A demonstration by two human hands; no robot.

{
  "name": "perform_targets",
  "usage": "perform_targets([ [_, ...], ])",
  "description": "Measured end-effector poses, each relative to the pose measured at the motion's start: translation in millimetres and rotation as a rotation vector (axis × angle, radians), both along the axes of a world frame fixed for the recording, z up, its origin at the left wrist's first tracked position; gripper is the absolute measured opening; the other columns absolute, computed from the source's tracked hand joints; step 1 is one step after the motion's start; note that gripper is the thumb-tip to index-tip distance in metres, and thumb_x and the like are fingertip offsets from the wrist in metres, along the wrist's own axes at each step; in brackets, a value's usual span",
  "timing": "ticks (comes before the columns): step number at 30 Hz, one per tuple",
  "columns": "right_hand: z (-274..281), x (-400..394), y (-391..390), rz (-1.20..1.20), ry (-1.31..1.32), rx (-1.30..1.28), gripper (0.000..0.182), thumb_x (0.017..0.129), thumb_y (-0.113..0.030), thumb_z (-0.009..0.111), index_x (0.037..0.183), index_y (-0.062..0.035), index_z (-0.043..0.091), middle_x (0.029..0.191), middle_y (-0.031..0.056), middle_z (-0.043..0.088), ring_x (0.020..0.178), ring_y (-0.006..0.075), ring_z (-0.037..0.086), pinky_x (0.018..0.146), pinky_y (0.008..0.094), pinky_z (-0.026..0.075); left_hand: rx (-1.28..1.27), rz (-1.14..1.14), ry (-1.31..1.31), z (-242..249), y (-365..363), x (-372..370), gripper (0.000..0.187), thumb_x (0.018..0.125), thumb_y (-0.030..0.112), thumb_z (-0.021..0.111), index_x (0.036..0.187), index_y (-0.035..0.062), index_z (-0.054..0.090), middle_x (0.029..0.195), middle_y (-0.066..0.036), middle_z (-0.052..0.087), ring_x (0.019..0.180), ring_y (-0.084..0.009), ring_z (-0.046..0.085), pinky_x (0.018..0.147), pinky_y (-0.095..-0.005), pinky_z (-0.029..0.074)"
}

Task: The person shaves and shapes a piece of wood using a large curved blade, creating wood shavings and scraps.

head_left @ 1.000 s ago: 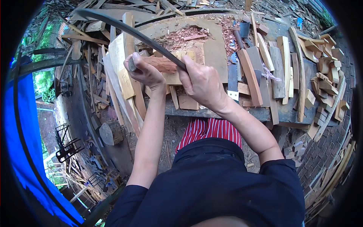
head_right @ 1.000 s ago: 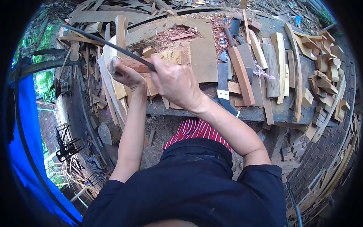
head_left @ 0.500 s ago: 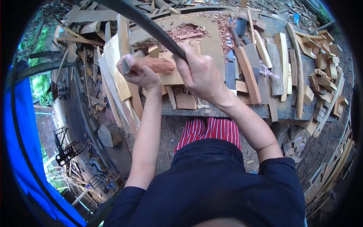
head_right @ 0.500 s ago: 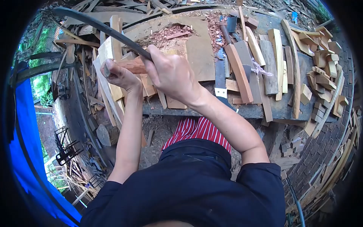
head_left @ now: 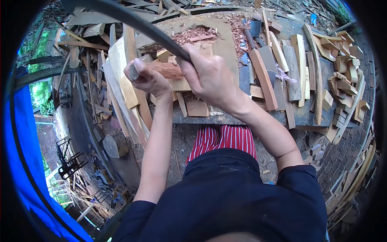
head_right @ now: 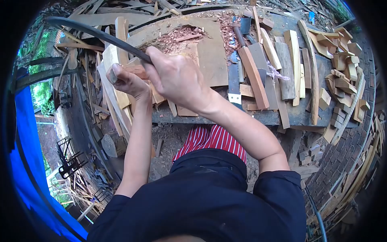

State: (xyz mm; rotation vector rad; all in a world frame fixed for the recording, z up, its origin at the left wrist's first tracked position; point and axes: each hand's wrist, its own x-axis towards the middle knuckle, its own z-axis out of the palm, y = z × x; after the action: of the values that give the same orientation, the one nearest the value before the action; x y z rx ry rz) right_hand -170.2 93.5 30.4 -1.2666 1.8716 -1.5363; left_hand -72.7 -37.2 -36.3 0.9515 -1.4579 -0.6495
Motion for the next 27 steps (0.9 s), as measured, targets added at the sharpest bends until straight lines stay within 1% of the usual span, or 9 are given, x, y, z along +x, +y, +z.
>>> perform_targets([
  [3, -41, 15, 6, -0.010, 0.041, 0.108, 0.019, 0.095, -0.021, 0.051, 0.098, -0.0021, 0.053, 0.067, 0.0239, 0.060, 0.060, 0.0431, 0.061, 0.051, 0.0496, 0.046, -0.002, 0.008, 0.002, -1, 1, 0, 0.034, 0.097, 0.036, 0.050, 0.091, 0.0022, 0.046, 0.082, -0.005, 0.046, 0.076, -0.0161, 0.043, 0.073, -0.0324, 0.039],
  [6, -141, 19, 26, 0.104, 0.089, 0.580, 0.027, 0.096, -0.025, 0.048, 0.098, 0.0004, 0.056, 0.074, 0.0279, 0.062, 0.073, 0.0470, 0.062, 0.064, 0.0555, 0.047, -0.052, 0.005, -0.015, -2, -1, 0, 0.035, 0.097, 0.037, 0.049, 0.092, 0.0024, 0.046, 0.082, -0.005, 0.046, 0.077, -0.0163, 0.044, 0.074, -0.0326, 0.039],
  [9, -132, 12, 15, 0.164, -0.010, 0.614, 0.033, 0.095, -0.027, 0.046, 0.101, 0.0013, 0.060, 0.079, 0.0296, 0.064, 0.079, 0.0471, 0.063, 0.073, 0.0551, 0.050, -0.028, 0.029, 0.000, -1, -2, -3, 0.040, 0.098, 0.042, 0.051, 0.088, 0.0041, 0.047, 0.084, -0.002, 0.045, 0.079, -0.0139, 0.043, 0.077, -0.0320, 0.038],
  [10, -122, 7, 11, 0.180, -0.124, 0.520, 0.034, 0.096, -0.028, 0.045, 0.097, 0.0015, 0.060, 0.077, 0.0297, 0.063, 0.078, 0.0475, 0.063, 0.073, 0.0539, 0.050, -0.028, 0.017, 0.006, -1, -2, -7, 0.040, 0.098, 0.042, 0.051, 0.088, 0.0041, 0.047, 0.084, -0.002, 0.045, 0.079, -0.0139, 0.043, 0.077, -0.0320, 0.038],
  [13, -55, 1, 0, 0.161, -0.090, 0.413, 0.032, 0.096, -0.027, 0.045, 0.096, 0.0015, 0.059, 0.075, 0.0292, 0.062, 0.075, 0.0470, 0.063, 0.069, 0.0547, 0.050, -0.054, 0.008, 0.039, -2, -1, -2, 0.038, 0.097, 0.039, 0.052, 0.084, 0.0036, 0.046, 0.081, -0.002, 0.044, 0.076, -0.0137, 0.042, 0.072, -0.0317, 0.037],
  [15, -15, -1, -3, 0.004, -0.108, 0.092, 0.029, 0.096, -0.023, 0.047, 0.102, 0.0023, 0.058, 0.068, 0.0289, 0.057, 0.069, 0.0448, 0.062, 0.061, 0.0546, 0.044, -0.006, -0.002, 0.054, -4, 1, 1, 0.038, 0.097, 0.039, 0.051, 0.083, 0.0041, 0.046, 0.082, -0.002, 0.044, 0.077, -0.0134, 0.041, 0.072, -0.0314, 0.036],
  [18, -43, 14, 9, -0.020, -0.077, 0.166, 0.028, 0.096, -0.023, 0.047, 0.105, 0.0010, 0.057, 0.068, 0.0270, 0.060, 0.067, 0.0447, 0.062, 0.061, 0.0559, 0.046, 0.008, -0.001, 0.000, -3, -1, 2, 0.039, 0.097, 0.041, 0.049, 0.093, 0.0021, 0.047, 0.081, -0.004, 0.046, 0.076, -0.0141, 0.044, 0.071, -0.0305, 0.039],
  [20, -135, 29, 23, 0.091, 0.088, 0.618, 0.026, 0.095, -0.024, 0.047, 0.100, -0.0002, 0.057, 0.070, 0.0256, 0.062, 0.069, 0.0451, 0.063, 0.063, 0.0556, 0.048, -0.009, 0.009, -0.004, -3, 2, 2, 0.038, 0.097, 0.040, 0.049, 0.093, 0.0021, 0.047, 0.082, -0.004, 0.046, 0.075, -0.0144, 0.044, 0.071, -0.0308, 0.039],
  [27, -107, 9, 23, 0.068, 0.167, 0.550, 0.026, 0.095, -0.025, 0.049, 0.090, -0.0005, 0.055, 0.074, 0.0258, 0.063, 0.072, 0.0447, 0.063, 0.064, 0.0542, 0.049, -0.046, -0.012, -0.037, -5, -3, 1, 0.036, 0.096, 0.037, 0.051, 0.091, 0.0016, 0.046, 0.084, -0.005, 0.047, 0.076, -0.0155, 0.045, 0.072, -0.0326, 0.039],
])
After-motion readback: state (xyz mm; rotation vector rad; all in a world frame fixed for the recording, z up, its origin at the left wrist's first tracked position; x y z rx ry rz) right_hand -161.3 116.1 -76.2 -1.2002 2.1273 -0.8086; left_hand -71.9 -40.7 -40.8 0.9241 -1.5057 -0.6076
